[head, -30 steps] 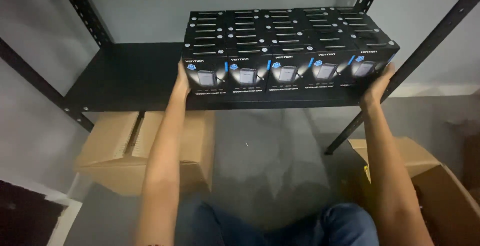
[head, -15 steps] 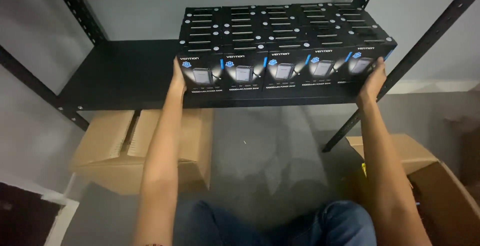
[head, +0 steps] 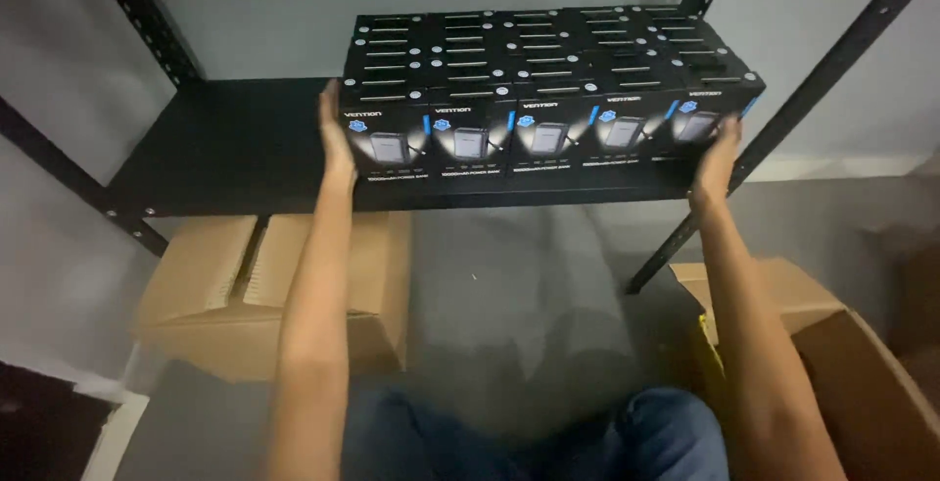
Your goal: The person scans several product boxes using a handheld scanner and places them onto a metal shelf.
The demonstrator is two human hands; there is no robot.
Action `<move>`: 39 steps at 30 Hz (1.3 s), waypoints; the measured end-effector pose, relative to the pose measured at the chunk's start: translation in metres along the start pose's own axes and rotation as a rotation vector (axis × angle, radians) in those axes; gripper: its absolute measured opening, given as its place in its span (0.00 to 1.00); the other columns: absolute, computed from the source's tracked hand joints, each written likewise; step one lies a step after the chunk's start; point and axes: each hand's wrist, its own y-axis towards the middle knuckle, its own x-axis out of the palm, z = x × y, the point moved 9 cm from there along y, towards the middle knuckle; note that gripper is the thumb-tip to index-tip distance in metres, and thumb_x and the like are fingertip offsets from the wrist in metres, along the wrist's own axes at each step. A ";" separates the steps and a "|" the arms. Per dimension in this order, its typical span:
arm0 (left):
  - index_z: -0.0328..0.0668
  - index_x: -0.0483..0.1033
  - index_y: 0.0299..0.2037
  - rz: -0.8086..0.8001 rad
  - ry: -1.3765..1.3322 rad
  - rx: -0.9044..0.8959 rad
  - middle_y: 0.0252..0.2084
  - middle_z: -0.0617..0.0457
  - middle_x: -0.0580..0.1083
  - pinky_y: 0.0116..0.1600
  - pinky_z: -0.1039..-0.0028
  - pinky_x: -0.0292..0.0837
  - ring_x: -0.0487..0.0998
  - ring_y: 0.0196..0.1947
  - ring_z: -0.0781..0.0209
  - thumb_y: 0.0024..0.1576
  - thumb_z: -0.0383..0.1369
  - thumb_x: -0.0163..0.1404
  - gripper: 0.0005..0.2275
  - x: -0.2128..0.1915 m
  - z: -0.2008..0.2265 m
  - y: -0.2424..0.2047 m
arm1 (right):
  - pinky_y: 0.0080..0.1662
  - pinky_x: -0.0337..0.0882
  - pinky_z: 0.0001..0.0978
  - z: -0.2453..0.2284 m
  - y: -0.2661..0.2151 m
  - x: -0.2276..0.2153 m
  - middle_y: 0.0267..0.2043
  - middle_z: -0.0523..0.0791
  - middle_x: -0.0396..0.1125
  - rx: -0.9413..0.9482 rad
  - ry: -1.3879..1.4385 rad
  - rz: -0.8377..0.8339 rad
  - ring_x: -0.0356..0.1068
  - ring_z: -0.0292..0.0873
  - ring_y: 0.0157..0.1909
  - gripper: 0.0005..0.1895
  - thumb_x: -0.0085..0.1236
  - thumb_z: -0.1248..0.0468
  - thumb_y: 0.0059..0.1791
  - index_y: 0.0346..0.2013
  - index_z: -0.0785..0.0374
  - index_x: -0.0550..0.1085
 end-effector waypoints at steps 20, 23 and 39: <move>0.49 0.43 0.75 0.398 0.474 0.406 0.76 0.40 0.41 0.74 0.33 0.39 0.41 0.77 0.38 0.64 0.44 0.56 0.37 0.038 0.057 -0.183 | 0.73 0.43 0.64 -0.041 -0.192 -0.162 0.78 0.63 0.42 -0.105 -0.516 -0.138 0.42 0.68 0.77 0.32 0.24 0.53 0.62 0.77 0.69 0.47; 0.47 0.43 0.77 0.364 0.660 0.466 0.77 0.38 0.41 0.74 0.32 0.43 0.42 0.78 0.35 0.61 0.45 0.65 0.43 0.060 0.065 -0.176 | 0.73 0.43 0.64 -0.031 -0.199 -0.189 0.77 0.64 0.44 -0.089 -0.539 -0.119 0.44 0.68 0.76 0.32 0.25 0.52 0.62 0.78 0.66 0.47; 0.47 0.45 0.76 0.356 0.777 0.491 0.72 0.38 0.49 0.70 0.35 0.49 0.53 0.72 0.33 0.46 0.45 0.74 0.53 0.035 0.063 -0.157 | 0.71 0.55 0.58 -0.059 -0.205 0.000 0.77 0.63 0.46 -0.273 -0.288 -0.369 0.46 0.67 0.75 0.28 0.39 0.61 0.60 0.74 0.69 0.56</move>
